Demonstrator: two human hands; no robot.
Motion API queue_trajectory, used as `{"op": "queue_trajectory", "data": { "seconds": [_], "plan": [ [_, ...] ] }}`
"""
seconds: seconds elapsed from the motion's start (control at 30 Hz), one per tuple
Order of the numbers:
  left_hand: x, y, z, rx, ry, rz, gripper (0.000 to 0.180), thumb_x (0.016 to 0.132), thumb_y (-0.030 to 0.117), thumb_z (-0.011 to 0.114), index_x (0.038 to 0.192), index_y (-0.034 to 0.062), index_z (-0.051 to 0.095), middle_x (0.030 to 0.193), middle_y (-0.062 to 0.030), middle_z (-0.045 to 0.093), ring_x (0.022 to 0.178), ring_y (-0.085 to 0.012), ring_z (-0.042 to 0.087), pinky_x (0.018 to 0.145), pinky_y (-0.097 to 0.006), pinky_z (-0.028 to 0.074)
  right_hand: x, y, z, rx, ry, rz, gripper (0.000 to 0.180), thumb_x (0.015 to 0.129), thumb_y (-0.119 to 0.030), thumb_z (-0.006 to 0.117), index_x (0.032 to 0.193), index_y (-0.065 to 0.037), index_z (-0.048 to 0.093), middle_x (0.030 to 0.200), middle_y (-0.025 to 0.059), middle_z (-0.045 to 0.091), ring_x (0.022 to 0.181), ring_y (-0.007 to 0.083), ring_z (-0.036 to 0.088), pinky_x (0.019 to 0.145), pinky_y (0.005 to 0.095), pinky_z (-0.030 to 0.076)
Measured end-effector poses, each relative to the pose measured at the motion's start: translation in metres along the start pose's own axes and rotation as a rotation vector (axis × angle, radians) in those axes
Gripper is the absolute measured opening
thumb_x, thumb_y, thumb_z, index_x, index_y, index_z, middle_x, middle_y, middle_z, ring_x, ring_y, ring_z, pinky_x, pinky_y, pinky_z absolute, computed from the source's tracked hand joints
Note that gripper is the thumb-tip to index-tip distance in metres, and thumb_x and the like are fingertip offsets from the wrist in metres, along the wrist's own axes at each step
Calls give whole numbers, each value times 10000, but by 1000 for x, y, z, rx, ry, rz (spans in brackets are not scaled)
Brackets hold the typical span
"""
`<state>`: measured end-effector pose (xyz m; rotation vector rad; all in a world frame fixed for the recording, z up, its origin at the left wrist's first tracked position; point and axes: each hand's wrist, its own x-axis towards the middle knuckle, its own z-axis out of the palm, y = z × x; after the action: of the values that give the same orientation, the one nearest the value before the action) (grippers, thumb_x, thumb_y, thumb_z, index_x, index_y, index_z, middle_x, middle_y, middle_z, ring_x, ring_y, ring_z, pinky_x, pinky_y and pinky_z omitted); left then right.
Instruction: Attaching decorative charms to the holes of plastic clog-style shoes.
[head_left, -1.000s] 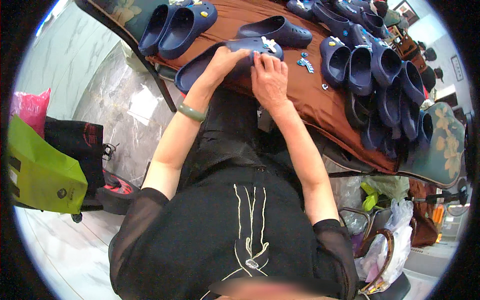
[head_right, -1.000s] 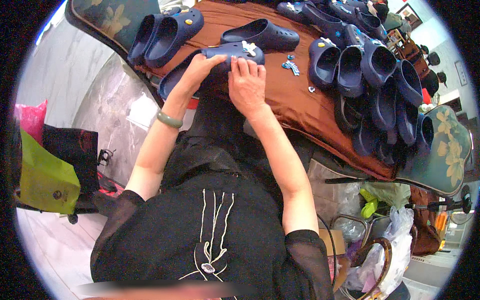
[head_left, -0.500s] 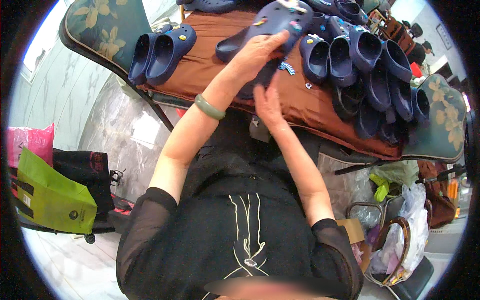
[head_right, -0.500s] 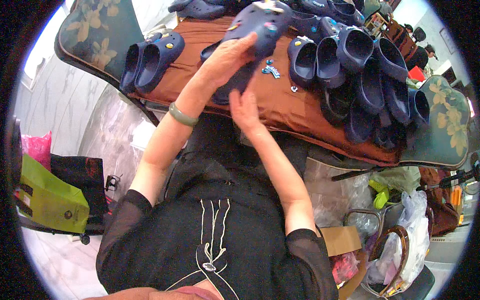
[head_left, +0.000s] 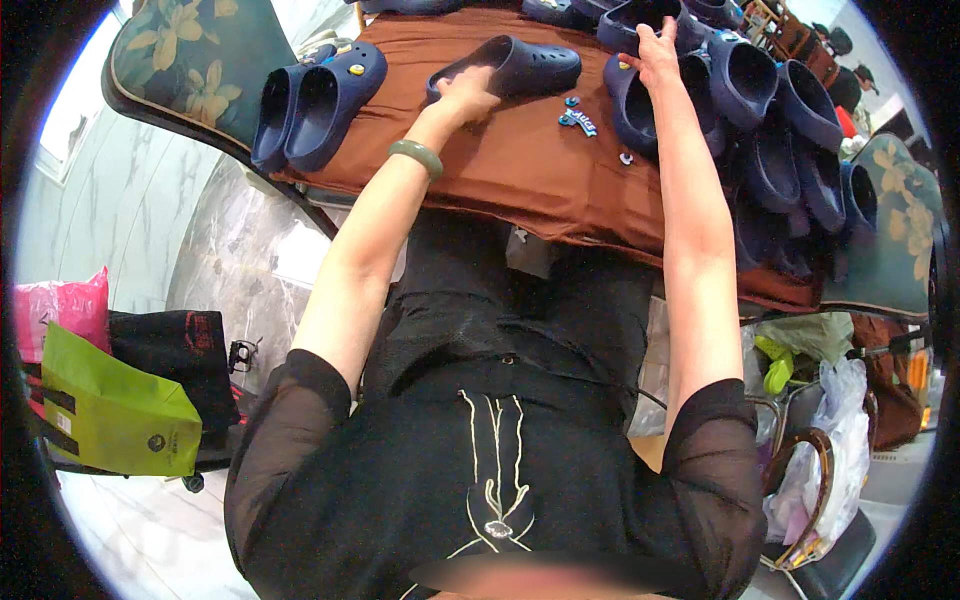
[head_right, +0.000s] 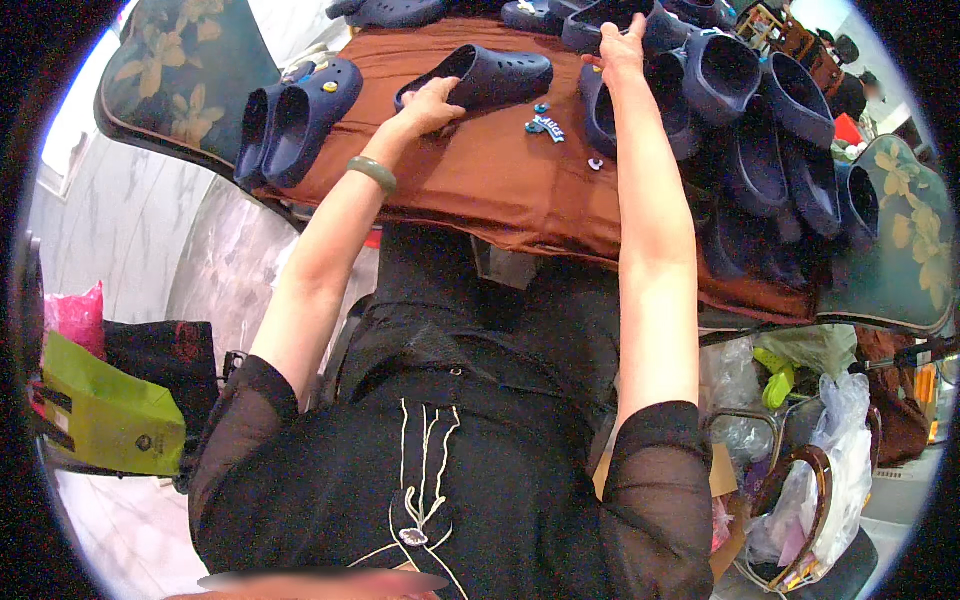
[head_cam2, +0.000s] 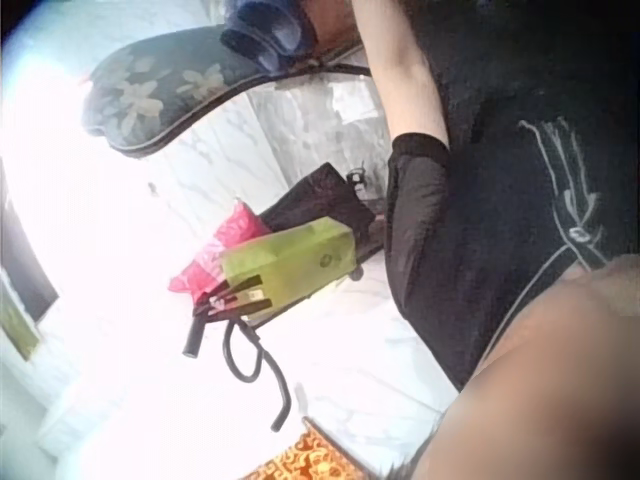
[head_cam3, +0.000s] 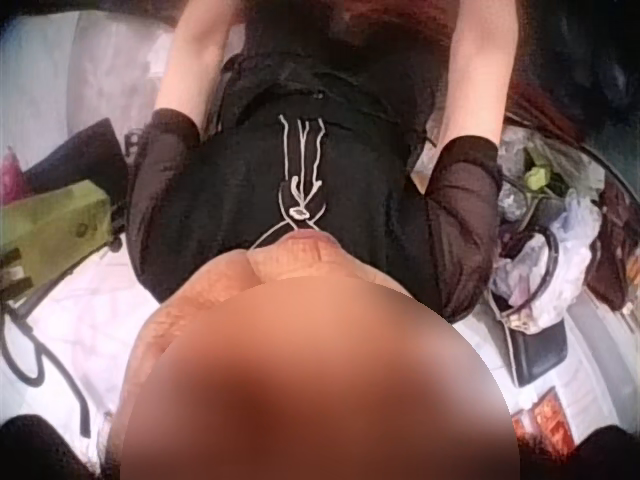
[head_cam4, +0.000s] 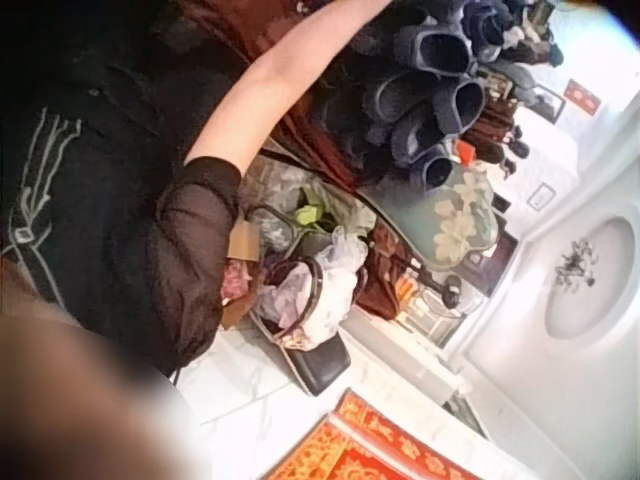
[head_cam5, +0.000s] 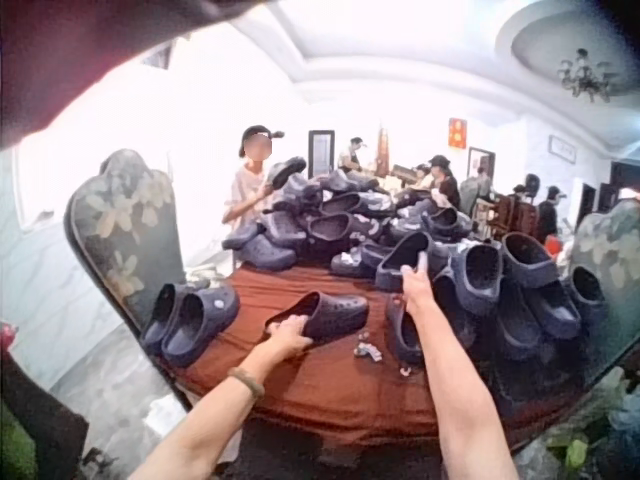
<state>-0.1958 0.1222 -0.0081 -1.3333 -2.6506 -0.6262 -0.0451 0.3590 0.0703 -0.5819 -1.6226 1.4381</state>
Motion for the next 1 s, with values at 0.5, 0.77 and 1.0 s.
{"op": "queue_trajectory", "data": {
  "seconds": [0.5, 0.77, 1.0],
  "plan": [
    [-80, -42, -86, -718, -421, -32, 472, 853, 488, 550, 809, 29, 647, 751, -6, 592, 723, -91, 522, 647, -234, 402, 50, 97, 29, -445, 95, 393, 891, 787, -245, 606, 1417, -259, -23, 1410, 307, -52, 1241, 375, 297, 895, 536, 416],
    [-55, -12, -45, -821, -493, -168, 355, 832, 413, 585, 789, 64, 636, 744, -6, 608, 638, -95, 525, 592, -249, 407, -3, 60, 42, -964, -105, -104, 446, 769, -318, 598, 1138, -68, 585, 1099, 183, 597, 896, 241, 610, 819, 355, 473],
    [-113, -15, -40, -1014, -447, -118, 333, 831, 284, 589, 1025, 16, 631, 921, -49, 645, 775, -125, 597, 723, -271, 472, -84, 81, 11, -1047, -682, -224, 307, 741, -275, 659, 982, -85, 666, 995, 208, 599, 953, 363, 569, 850, 423, 457]
  ]
}}
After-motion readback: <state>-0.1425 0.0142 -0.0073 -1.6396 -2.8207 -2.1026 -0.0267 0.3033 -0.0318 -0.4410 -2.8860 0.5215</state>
